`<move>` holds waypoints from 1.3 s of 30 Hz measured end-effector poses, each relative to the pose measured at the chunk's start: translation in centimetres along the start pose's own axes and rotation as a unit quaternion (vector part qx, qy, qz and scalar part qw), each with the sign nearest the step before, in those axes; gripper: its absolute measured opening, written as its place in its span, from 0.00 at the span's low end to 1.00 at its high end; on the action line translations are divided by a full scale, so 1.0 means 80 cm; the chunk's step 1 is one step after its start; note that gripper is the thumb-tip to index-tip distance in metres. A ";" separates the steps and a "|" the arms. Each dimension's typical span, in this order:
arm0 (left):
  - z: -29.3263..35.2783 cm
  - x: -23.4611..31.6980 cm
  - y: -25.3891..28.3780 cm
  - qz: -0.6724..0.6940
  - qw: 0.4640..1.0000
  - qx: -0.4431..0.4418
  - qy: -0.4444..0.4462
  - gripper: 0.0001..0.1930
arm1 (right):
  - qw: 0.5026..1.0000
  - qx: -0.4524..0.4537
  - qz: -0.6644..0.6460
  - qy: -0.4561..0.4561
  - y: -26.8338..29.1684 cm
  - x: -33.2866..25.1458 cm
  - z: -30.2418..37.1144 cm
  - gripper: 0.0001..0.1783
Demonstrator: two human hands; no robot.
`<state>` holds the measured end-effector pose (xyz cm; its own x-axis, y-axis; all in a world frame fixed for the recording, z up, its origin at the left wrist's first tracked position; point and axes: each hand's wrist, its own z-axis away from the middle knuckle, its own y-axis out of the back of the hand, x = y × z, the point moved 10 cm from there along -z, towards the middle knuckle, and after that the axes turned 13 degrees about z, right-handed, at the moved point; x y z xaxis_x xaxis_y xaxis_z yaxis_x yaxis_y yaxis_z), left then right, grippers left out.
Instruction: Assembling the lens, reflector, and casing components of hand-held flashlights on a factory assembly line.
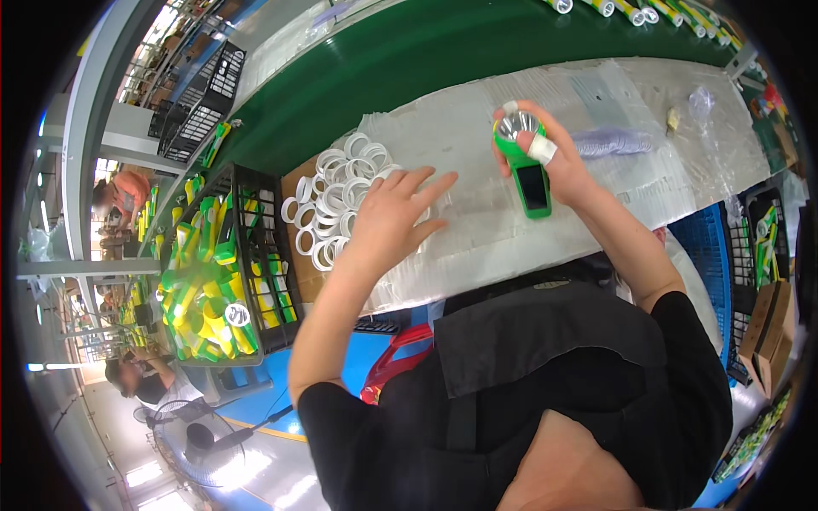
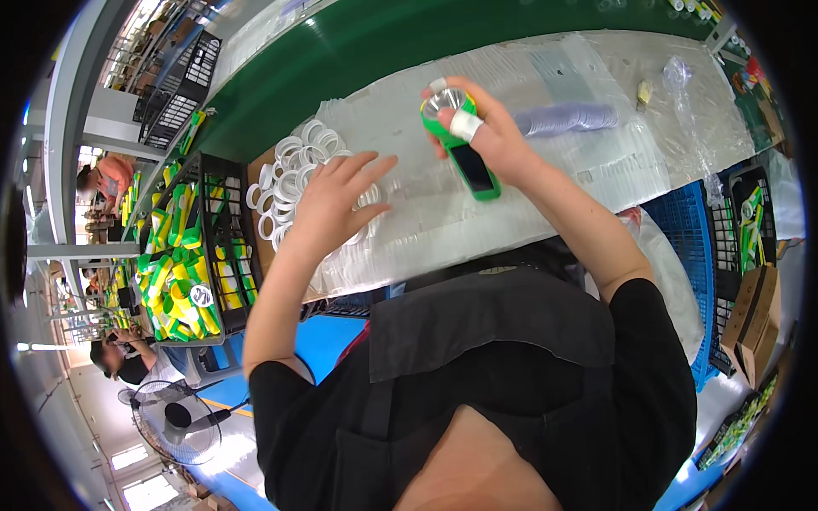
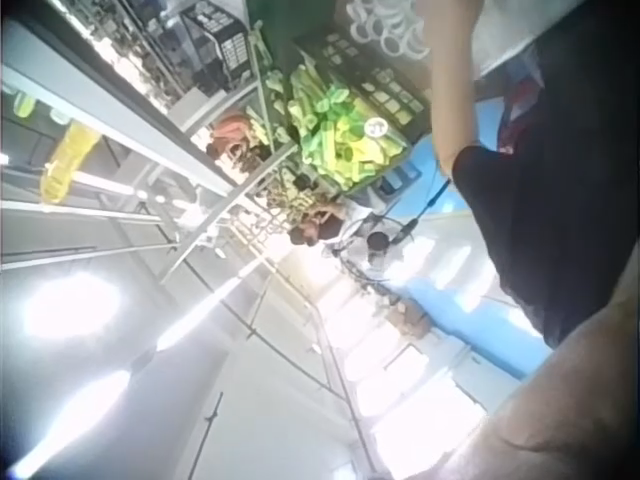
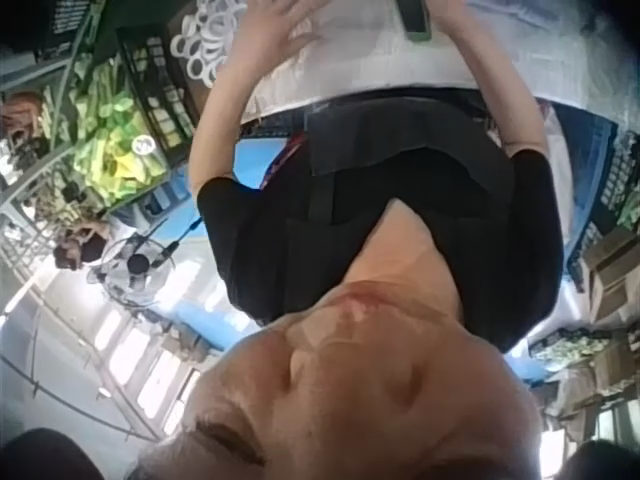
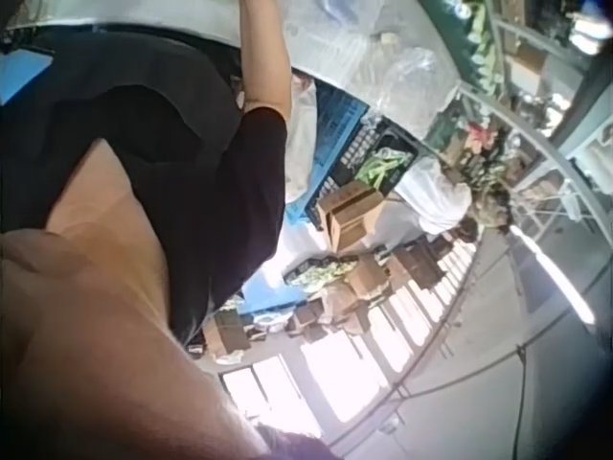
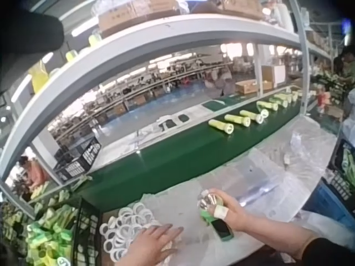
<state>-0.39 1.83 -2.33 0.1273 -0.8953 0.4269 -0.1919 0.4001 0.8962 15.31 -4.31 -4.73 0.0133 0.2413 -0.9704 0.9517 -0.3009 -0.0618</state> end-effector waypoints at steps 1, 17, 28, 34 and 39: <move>0.009 -0.007 -0.013 -0.082 0.995 -0.046 -0.014 0.33 | 1.000 -0.010 -0.004 0.025 0.002 -0.001 -0.008 0.26; -0.065 0.038 0.060 0.354 0.894 0.252 -0.107 0.12 | 0.995 -0.026 0.044 0.087 -0.008 0.000 -0.009 0.25; -0.077 0.063 0.057 0.206 0.957 0.170 -0.113 0.15 | 0.996 -0.034 0.024 0.074 0.001 -0.011 -0.007 0.32; -0.089 0.078 0.051 0.191 0.961 0.138 -0.148 0.20 | 0.935 -0.025 0.297 0.193 0.048 -0.067 0.006 0.29; -0.110 0.096 0.030 0.207 0.951 0.160 -0.165 0.25 | 0.858 -0.062 0.468 0.202 0.061 -0.118 0.009 0.24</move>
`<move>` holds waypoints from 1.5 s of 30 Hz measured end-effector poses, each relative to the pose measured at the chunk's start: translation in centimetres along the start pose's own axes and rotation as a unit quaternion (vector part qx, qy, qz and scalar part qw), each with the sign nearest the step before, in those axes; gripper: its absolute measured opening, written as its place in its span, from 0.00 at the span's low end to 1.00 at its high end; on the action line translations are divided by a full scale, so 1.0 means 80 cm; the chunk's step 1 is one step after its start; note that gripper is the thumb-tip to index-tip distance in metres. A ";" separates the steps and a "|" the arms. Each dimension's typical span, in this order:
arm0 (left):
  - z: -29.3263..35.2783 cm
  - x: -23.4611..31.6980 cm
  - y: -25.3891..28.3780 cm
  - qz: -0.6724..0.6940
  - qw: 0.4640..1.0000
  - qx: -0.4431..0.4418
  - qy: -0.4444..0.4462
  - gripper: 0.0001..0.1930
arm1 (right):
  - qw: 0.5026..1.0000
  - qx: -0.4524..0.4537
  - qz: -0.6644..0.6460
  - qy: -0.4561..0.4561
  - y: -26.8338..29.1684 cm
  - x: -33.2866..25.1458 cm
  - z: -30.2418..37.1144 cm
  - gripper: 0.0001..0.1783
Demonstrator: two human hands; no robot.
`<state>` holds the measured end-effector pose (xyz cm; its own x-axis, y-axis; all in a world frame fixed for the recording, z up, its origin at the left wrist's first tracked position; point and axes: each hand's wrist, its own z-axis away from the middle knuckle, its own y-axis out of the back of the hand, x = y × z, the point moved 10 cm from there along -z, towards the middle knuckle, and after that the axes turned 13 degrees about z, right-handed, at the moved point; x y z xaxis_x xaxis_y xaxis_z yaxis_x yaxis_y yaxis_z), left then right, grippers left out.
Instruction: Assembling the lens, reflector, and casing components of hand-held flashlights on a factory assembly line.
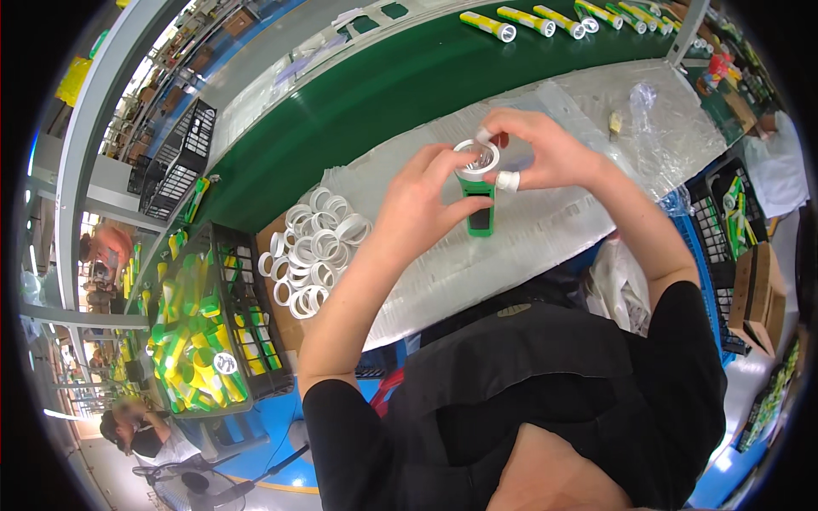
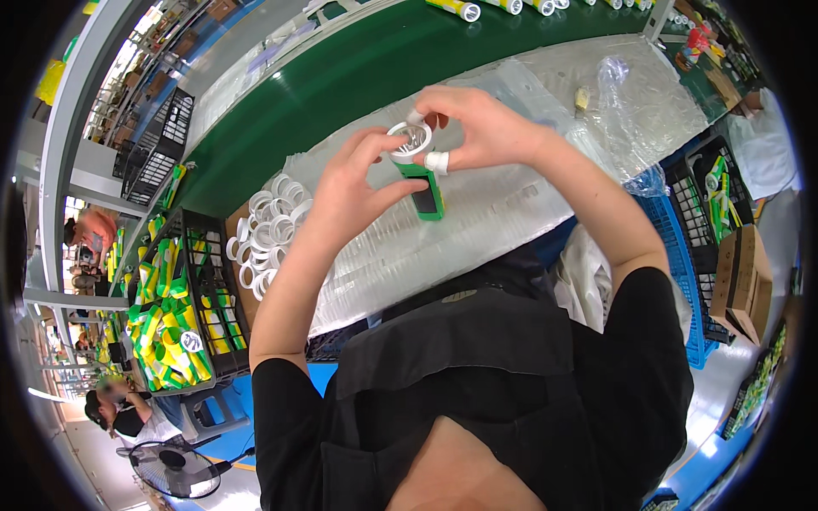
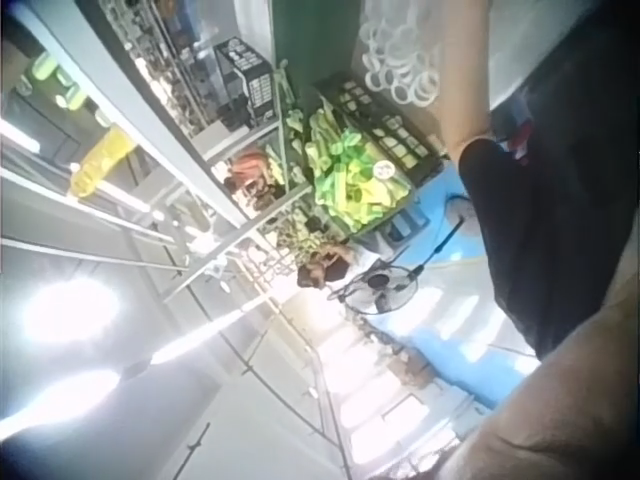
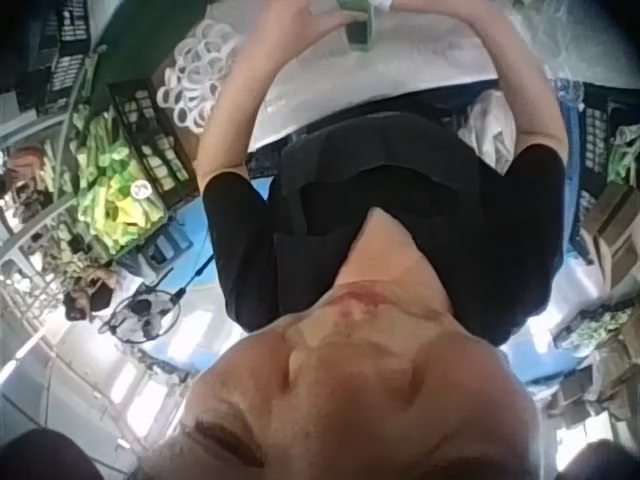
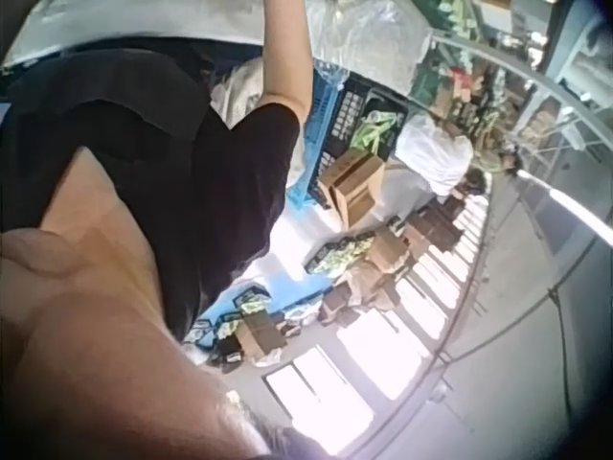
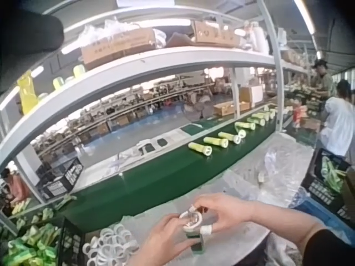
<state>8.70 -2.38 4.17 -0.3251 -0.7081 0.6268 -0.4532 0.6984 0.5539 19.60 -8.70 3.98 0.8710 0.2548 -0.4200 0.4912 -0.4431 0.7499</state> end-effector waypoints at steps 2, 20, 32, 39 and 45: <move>-0.001 -0.005 -0.016 0.020 1.000 0.012 -0.002 0.25 | 0.995 -0.100 0.029 -0.003 -0.004 -0.013 -0.013 0.20; 0.001 -0.022 -0.029 0.077 0.994 0.075 0.029 0.21 | 0.905 -0.324 0.210 -0.178 -0.023 0.007 -0.024 0.27; 0.005 -0.035 -0.025 0.071 0.991 0.108 0.035 0.21 | 0.942 -0.211 0.245 -0.089 -0.025 -0.005 -0.032 0.22; 0.038 -0.019 0.013 0.156 0.972 0.176 0.013 0.39 | 0.993 -0.079 0.091 -0.003 0.018 -0.054 -0.032 0.22; 0.040 -0.036 -0.041 0.336 0.913 -0.062 0.221 0.43 | 0.995 -0.057 0.016 0.078 -0.012 -0.053 -0.033 0.27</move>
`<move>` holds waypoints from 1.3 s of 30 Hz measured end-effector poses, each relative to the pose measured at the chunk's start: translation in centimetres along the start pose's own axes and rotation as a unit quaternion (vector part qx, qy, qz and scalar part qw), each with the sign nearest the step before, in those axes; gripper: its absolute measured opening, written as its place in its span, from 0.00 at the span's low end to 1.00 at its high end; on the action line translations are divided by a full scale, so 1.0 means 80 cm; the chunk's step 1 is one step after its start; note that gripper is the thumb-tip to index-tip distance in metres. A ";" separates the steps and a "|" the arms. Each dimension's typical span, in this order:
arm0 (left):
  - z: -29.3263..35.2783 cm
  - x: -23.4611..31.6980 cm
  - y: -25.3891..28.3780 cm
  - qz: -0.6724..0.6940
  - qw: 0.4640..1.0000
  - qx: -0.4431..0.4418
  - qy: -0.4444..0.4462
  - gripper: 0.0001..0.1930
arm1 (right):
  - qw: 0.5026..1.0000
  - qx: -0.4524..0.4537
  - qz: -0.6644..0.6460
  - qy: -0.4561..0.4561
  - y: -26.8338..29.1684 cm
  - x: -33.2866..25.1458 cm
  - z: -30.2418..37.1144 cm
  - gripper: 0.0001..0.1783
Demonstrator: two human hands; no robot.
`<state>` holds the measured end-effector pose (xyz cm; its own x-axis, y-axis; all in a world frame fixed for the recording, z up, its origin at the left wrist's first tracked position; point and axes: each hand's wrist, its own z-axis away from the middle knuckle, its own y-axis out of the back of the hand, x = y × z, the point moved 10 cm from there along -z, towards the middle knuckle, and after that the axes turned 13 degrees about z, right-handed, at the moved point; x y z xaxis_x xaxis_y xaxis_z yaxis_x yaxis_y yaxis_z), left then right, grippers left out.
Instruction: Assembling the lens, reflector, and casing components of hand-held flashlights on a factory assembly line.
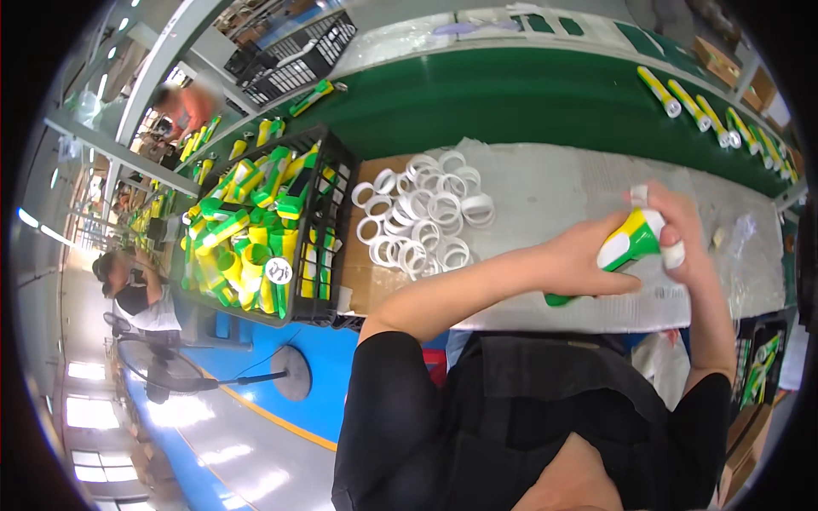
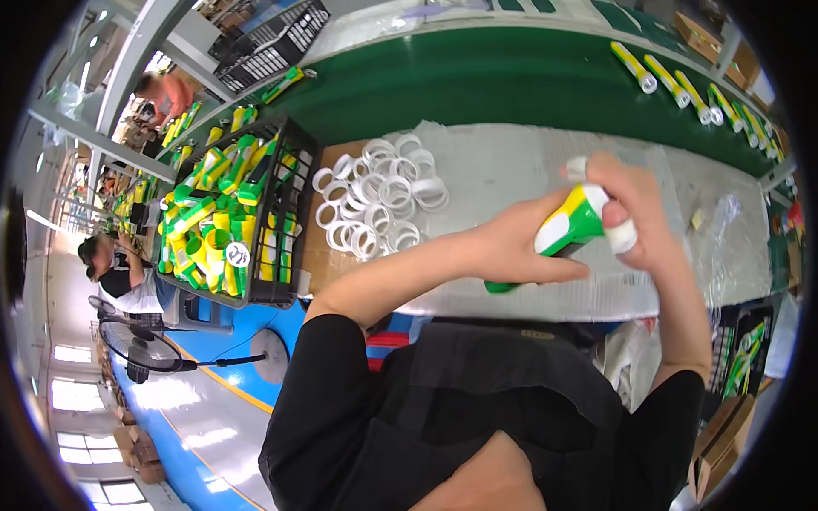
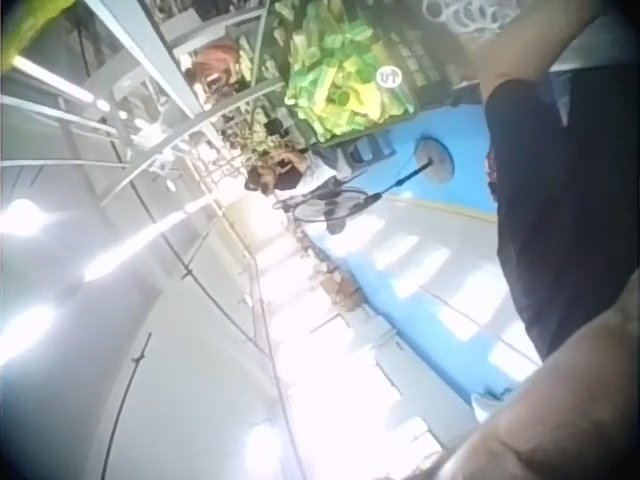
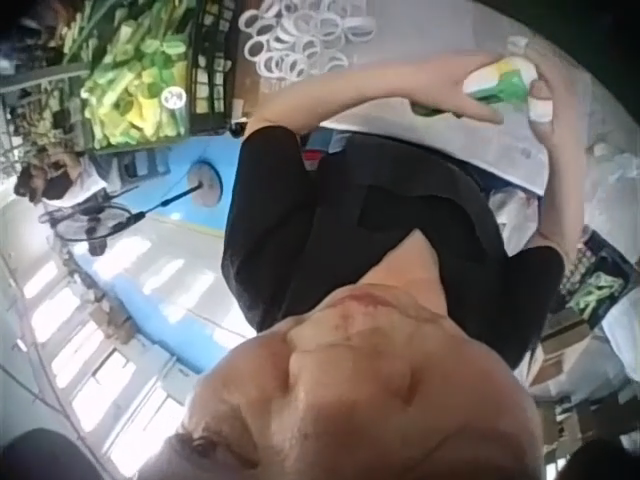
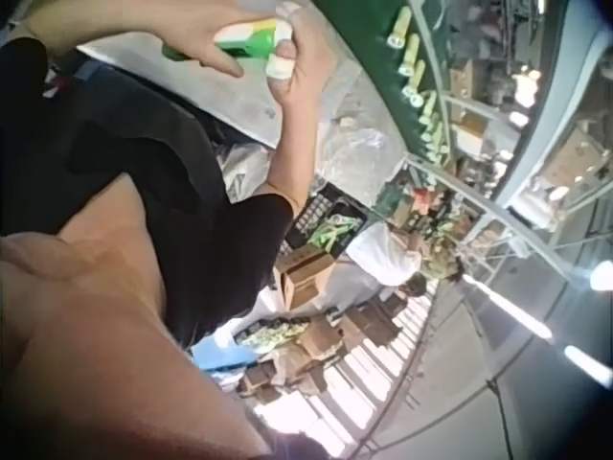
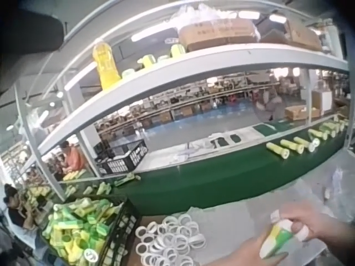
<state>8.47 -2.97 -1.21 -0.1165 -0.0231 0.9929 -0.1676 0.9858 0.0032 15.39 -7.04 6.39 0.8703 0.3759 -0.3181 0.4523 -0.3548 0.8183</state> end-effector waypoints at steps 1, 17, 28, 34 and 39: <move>0.000 0.017 0.022 -0.152 0.976 0.088 -0.129 0.41 | 0.996 0.063 0.011 -0.067 -0.012 0.036 -0.002 0.25; 0.331 0.160 0.385 -0.627 0.614 0.412 0.245 0.32 | 0.845 0.225 0.225 -0.430 -0.081 0.472 -0.017 0.23; 0.385 0.121 0.409 -0.644 0.584 0.383 0.313 0.24 | 0.971 0.190 0.117 -0.084 -0.099 0.108 -0.125 0.16; 0.358 0.128 0.397 -0.745 0.510 0.261 0.343 0.24 | 0.990 0.108 0.089 -0.025 -0.119 0.029 -0.098 0.16; 0.366 0.124 0.419 -0.737 0.537 0.273 0.307 0.19 | 0.995 0.089 0.027 -0.032 -0.130 0.010 -0.082 0.12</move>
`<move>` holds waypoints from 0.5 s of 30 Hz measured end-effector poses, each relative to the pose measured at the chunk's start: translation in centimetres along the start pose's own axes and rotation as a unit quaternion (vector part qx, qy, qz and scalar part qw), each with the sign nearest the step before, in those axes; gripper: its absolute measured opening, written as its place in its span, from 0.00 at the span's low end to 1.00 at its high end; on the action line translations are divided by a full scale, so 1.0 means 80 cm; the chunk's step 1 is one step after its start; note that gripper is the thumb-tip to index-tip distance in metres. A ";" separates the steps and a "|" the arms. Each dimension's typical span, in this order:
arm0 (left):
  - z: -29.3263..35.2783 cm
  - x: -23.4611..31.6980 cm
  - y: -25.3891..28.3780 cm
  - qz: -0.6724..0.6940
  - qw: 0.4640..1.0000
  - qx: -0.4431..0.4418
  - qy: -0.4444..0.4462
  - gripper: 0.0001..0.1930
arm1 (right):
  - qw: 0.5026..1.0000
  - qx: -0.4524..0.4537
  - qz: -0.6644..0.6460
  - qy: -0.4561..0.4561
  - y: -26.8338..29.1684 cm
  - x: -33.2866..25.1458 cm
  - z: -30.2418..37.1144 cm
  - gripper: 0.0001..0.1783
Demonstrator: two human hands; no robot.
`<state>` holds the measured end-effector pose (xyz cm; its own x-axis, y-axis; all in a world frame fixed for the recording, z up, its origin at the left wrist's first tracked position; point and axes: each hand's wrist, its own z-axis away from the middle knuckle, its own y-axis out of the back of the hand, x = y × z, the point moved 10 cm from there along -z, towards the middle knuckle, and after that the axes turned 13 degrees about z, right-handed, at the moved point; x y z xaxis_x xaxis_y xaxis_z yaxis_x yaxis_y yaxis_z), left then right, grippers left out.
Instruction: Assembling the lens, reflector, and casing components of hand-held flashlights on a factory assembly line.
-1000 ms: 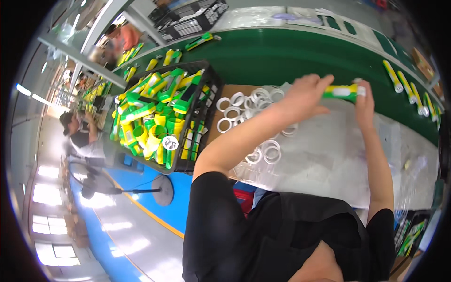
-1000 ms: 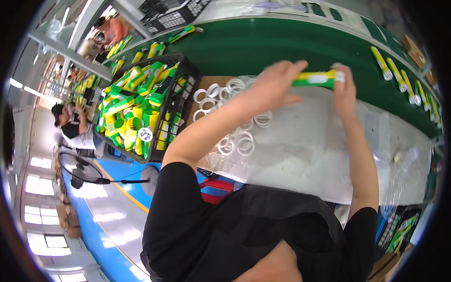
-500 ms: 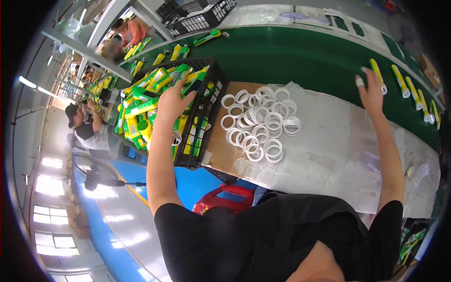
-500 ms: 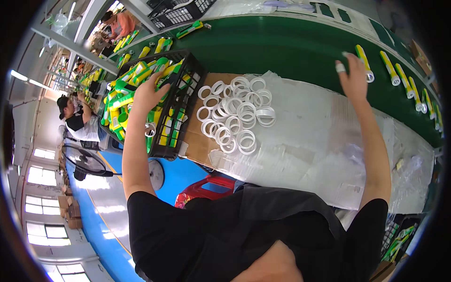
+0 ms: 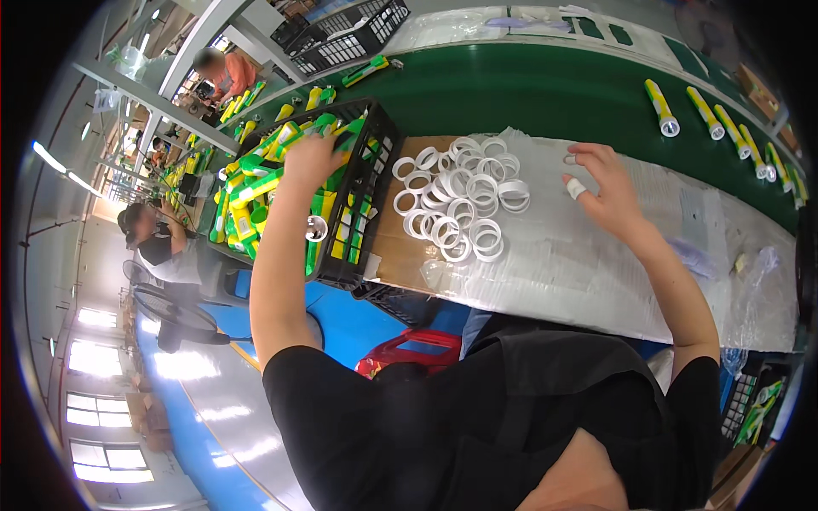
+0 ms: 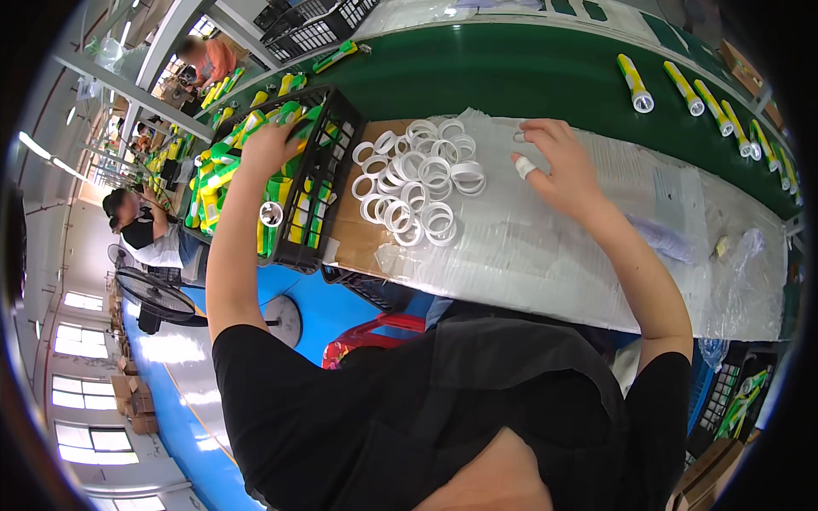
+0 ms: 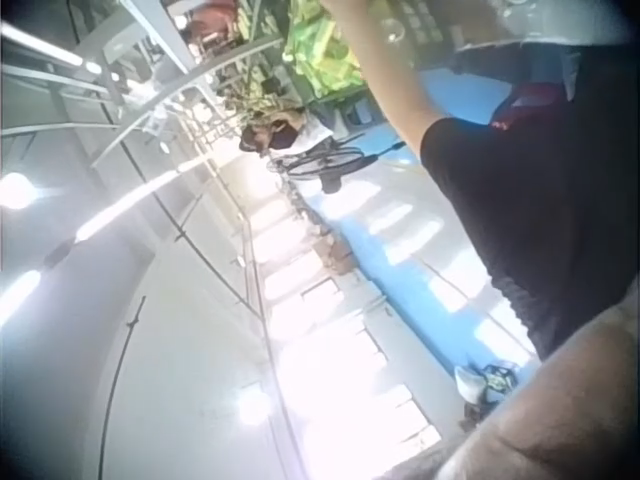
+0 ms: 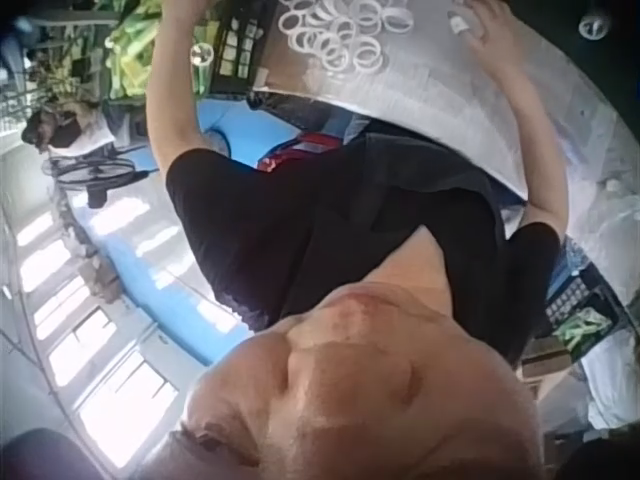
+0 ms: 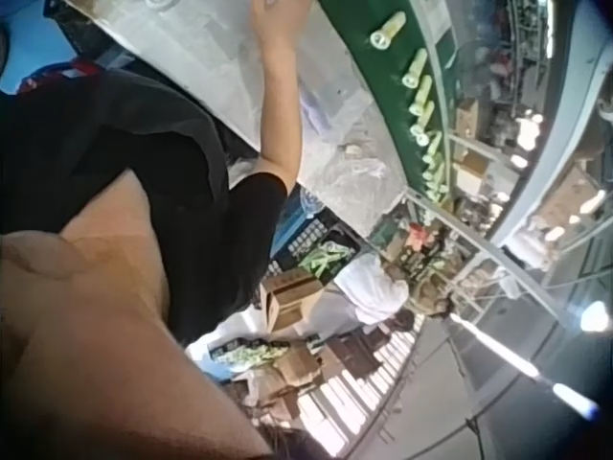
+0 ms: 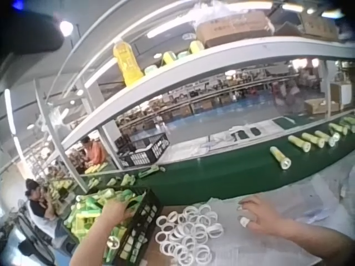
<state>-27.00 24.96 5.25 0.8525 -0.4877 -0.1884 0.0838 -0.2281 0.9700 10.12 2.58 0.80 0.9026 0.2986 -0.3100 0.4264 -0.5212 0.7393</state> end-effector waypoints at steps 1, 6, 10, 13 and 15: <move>0.003 -0.004 0.016 0.032 0.999 0.028 0.003 0.18 | 1.000 0.000 -0.001 -0.002 0.000 -0.004 0.002 0.12; 0.040 -0.012 0.122 0.128 0.977 0.167 0.019 0.18 | 0.982 -0.080 -0.168 -0.022 -0.020 -0.013 0.012 0.14; 0.071 0.101 0.128 0.477 0.853 0.211 0.030 0.18 | 0.894 -0.106 -0.417 -0.124 -0.051 -0.024 0.012 0.18; 0.102 0.235 0.096 0.507 0.827 0.217 -0.110 0.18 | 0.831 -0.051 -0.519 -0.194 -0.060 -0.036 0.002 0.19; 0.120 0.321 0.062 0.553 0.803 0.159 -0.154 0.21 | 0.790 -0.009 -0.540 -0.291 -0.050 -0.030 0.014 0.19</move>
<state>-9.66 3.27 3.74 0.1428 -0.7146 0.6848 -0.8141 0.3087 0.4919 6.31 3.05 -2.07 -0.1096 0.1415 -0.9839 0.9700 -0.2007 -0.1370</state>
